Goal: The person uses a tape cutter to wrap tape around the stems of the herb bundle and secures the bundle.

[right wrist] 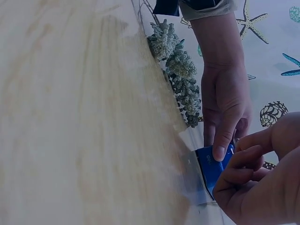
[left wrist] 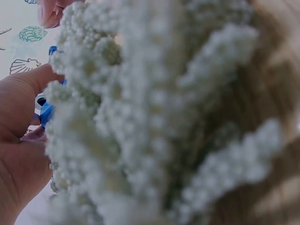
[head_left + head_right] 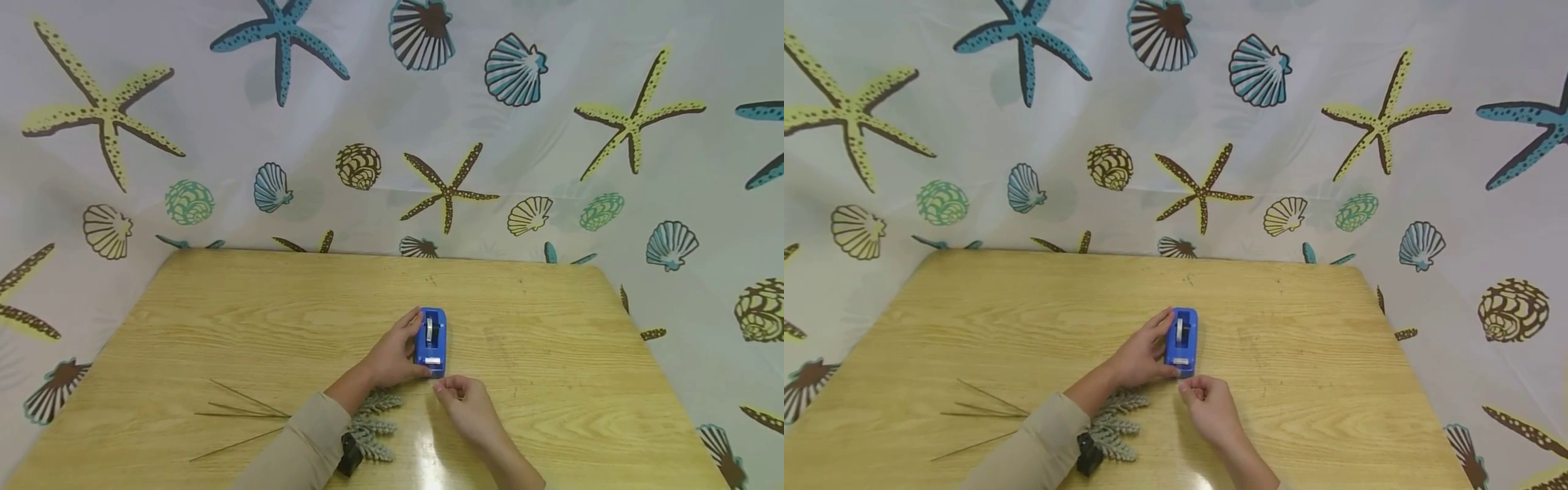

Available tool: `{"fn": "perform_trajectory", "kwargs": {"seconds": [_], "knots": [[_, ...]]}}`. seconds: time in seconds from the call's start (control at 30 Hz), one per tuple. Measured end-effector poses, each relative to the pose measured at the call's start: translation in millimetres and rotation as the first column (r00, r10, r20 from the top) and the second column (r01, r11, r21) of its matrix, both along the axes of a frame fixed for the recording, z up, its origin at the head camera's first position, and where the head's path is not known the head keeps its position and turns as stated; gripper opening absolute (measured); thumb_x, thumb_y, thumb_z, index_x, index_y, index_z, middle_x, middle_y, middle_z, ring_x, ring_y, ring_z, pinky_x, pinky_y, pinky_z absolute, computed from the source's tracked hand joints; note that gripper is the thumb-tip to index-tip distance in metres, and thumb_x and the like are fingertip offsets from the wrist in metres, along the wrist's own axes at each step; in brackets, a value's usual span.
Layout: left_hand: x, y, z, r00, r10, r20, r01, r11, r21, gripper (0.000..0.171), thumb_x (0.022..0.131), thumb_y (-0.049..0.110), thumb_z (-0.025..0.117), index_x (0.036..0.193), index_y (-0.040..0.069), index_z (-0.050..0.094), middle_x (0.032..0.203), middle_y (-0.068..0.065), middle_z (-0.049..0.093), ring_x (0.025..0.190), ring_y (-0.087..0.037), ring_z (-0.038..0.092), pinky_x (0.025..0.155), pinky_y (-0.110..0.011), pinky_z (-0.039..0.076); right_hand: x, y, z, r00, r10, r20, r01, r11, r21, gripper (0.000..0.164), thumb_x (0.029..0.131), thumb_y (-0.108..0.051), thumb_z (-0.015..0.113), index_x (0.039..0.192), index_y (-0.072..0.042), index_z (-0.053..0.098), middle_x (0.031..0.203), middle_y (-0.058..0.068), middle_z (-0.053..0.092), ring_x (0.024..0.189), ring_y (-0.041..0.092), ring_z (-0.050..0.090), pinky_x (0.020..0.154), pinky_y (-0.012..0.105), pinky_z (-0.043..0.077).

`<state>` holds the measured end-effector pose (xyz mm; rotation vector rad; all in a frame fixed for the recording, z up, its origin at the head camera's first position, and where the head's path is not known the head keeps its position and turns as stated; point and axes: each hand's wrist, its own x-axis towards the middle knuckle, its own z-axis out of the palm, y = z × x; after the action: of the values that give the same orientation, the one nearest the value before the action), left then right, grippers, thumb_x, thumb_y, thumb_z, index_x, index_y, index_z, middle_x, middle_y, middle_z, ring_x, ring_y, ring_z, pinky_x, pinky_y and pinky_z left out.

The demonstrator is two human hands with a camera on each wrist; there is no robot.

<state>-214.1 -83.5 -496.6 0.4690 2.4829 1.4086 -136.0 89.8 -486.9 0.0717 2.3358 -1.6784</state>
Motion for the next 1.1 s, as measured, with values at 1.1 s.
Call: {"fn": "perform_trajectory", "kwargs": {"seconds": [1.1], "knots": [[-1.2,-0.3,-1.5,1.0,-0.008,0.019,0.007,0.998,0.068,0.105,0.078,0.004,0.084,0.159,0.004,0.017,0.169,-0.011,0.003,0.15,-0.037,0.026,0.11,-0.041,0.042,16.0,6.8,-1.4,0.994,0.033,0.106,-0.02,0.992,-0.121,0.031,0.099,-0.016,0.058,0.112,0.012,0.064,0.063,-0.006,0.047,0.055,0.005,0.039,0.047,0.017,0.032]]}}
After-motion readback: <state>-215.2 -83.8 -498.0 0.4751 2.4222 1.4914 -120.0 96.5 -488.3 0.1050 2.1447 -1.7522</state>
